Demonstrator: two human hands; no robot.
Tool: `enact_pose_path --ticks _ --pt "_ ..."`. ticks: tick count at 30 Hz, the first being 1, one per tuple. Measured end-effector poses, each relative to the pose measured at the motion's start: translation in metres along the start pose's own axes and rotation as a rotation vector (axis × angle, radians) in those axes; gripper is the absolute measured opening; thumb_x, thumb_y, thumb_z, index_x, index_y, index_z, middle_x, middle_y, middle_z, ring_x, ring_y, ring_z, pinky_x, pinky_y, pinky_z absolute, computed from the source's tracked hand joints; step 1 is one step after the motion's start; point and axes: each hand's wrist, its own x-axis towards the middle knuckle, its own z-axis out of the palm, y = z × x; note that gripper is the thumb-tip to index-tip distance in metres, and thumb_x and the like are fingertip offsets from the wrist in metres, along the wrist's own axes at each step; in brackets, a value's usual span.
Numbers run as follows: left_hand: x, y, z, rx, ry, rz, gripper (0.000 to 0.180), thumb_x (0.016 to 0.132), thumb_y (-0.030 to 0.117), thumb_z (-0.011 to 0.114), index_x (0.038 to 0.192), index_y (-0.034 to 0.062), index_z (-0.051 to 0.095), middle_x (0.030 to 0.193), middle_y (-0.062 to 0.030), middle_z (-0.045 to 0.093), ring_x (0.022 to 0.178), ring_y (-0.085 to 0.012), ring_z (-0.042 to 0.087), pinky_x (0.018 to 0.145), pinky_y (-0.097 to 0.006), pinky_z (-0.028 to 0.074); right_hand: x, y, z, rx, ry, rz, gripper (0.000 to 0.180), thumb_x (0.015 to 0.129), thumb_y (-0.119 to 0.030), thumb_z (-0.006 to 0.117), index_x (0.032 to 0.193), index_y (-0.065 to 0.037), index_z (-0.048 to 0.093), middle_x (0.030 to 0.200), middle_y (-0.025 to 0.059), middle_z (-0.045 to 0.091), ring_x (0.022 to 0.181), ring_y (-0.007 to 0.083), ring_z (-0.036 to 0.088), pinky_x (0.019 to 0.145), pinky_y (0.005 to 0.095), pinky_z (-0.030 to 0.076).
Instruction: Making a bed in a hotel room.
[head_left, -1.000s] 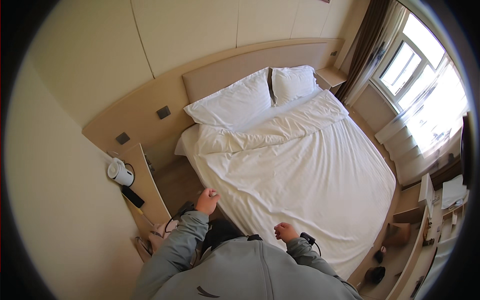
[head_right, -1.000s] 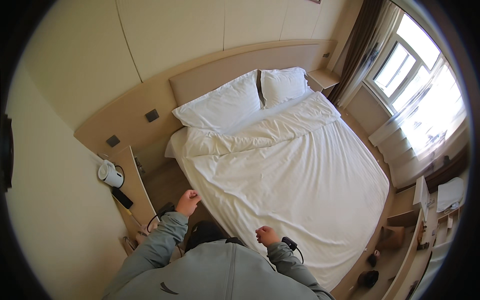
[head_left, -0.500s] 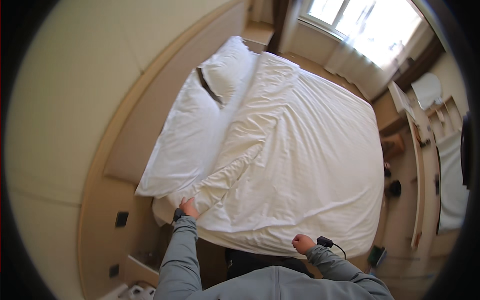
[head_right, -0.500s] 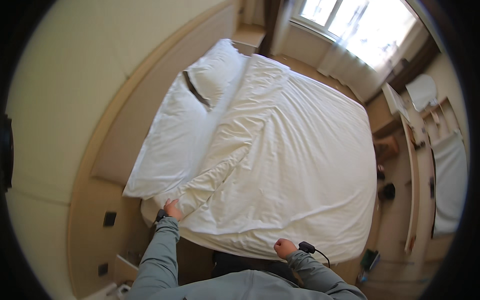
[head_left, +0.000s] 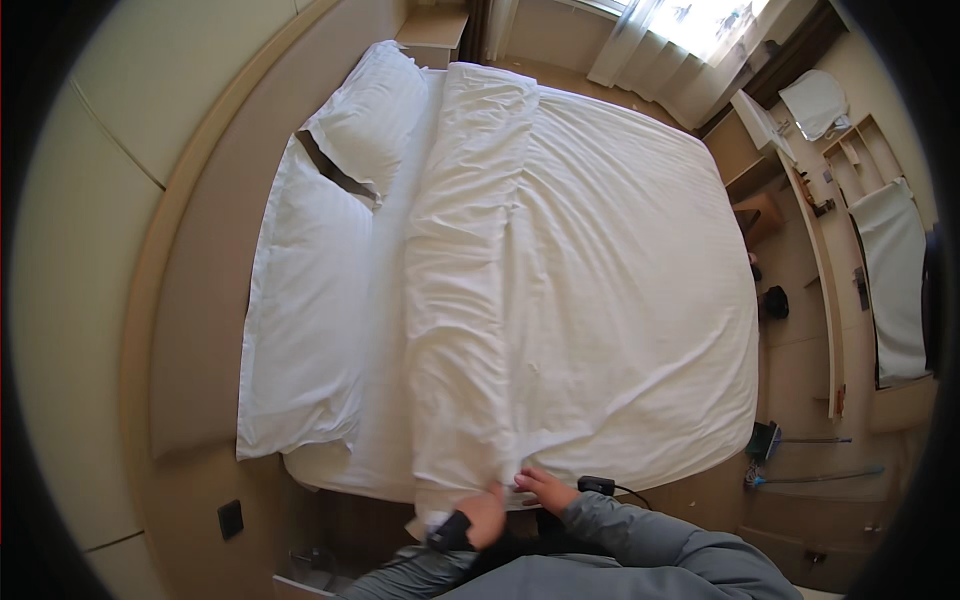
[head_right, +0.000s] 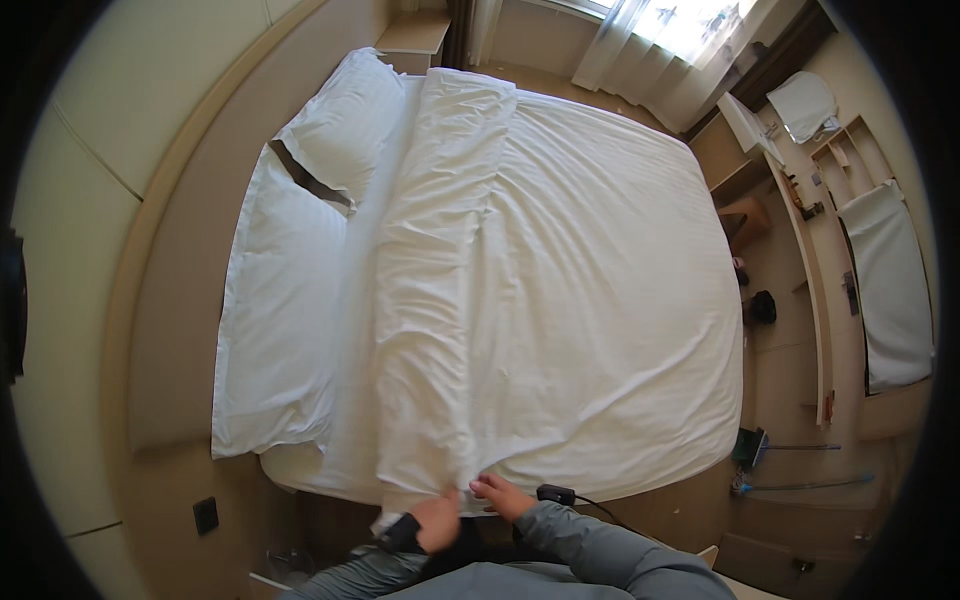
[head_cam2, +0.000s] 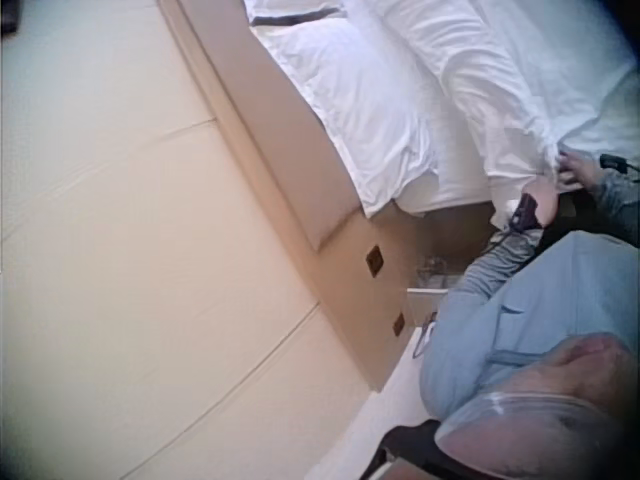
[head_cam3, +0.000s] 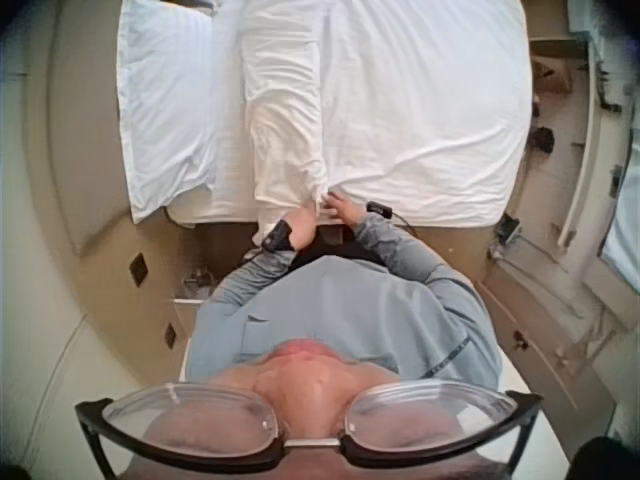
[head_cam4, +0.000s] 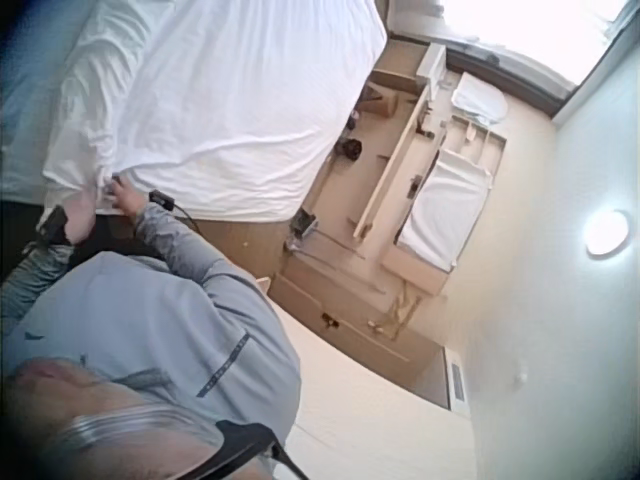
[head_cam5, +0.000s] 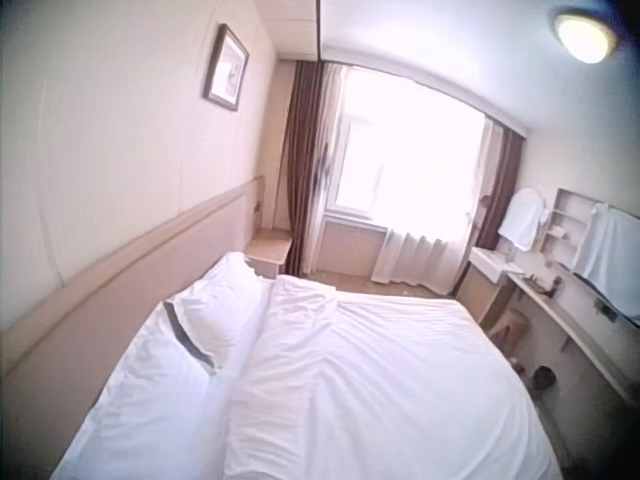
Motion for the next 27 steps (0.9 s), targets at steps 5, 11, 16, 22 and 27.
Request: enact_pose_path --ticks 5,11,16,22,27 --pt "0.010 0.045 0.031 -0.488 -0.329 0.009 0.032 0.084 0.020 0.054 0.109 0.0007 0.055 0.098 -0.0253 0.062 0.092 -0.0421 0.059 0.081 -0.046 0.048 0.033 0.011 -0.032 -0.433 0.046 -0.227 0.054 0.078 -0.026 0.067 0.124 -0.001 0.053 0.114 0.0158 0.062 0.096 0.0267 0.061 0.086 0.0359 0.046" --pt "-0.023 -0.096 0.123 -0.161 0.371 -0.395 0.087 0.065 0.041 0.076 0.137 0.0105 0.039 0.141 -0.0229 0.033 0.129 -0.0417 0.032 0.106 -0.053 0.026 0.054 0.063 -0.066 0.437 0.078 0.198 0.048 0.073 -0.007 0.063 0.118 0.007 0.053 0.104 0.0179 0.063 0.089 0.0324 0.064 0.082 0.0439 0.053" --pt "-0.019 -0.074 0.148 0.109 0.058 -0.491 0.119 0.056 0.065 0.074 0.148 0.0136 0.019 0.151 -0.0231 0.010 0.141 -0.0388 0.009 0.108 -0.063 0.004 0.018 0.036 -0.069 0.655 -0.065 0.161 0.051 0.073 -0.004 0.061 0.121 0.007 0.050 0.107 0.0177 0.062 0.093 0.0308 0.064 0.088 0.0408 0.051" --pt "0.013 -0.092 0.226 -0.515 0.507 -0.440 0.081 0.084 0.052 0.055 0.147 0.0133 0.022 0.147 -0.0160 0.031 0.137 -0.0276 0.026 0.112 -0.053 0.011 0.005 -0.007 -0.070 0.679 -0.173 0.151 0.053 0.074 -0.008 0.063 0.124 0.004 0.049 0.114 0.0157 0.061 0.099 0.0285 0.061 0.090 0.0385 0.048" --pt "-0.025 -0.142 0.203 -0.294 0.878 -0.594 0.024 0.080 0.011 0.061 0.103 0.0043 0.059 0.097 -0.0180 0.062 0.091 -0.0393 0.058 0.075 -0.042 0.047 0.003 -0.006 -0.078 0.593 -0.139 0.021 0.053 0.075 -0.008 0.062 0.124 0.006 0.049 0.113 0.0166 0.062 0.103 0.0285 0.060 0.093 0.0369 0.046"
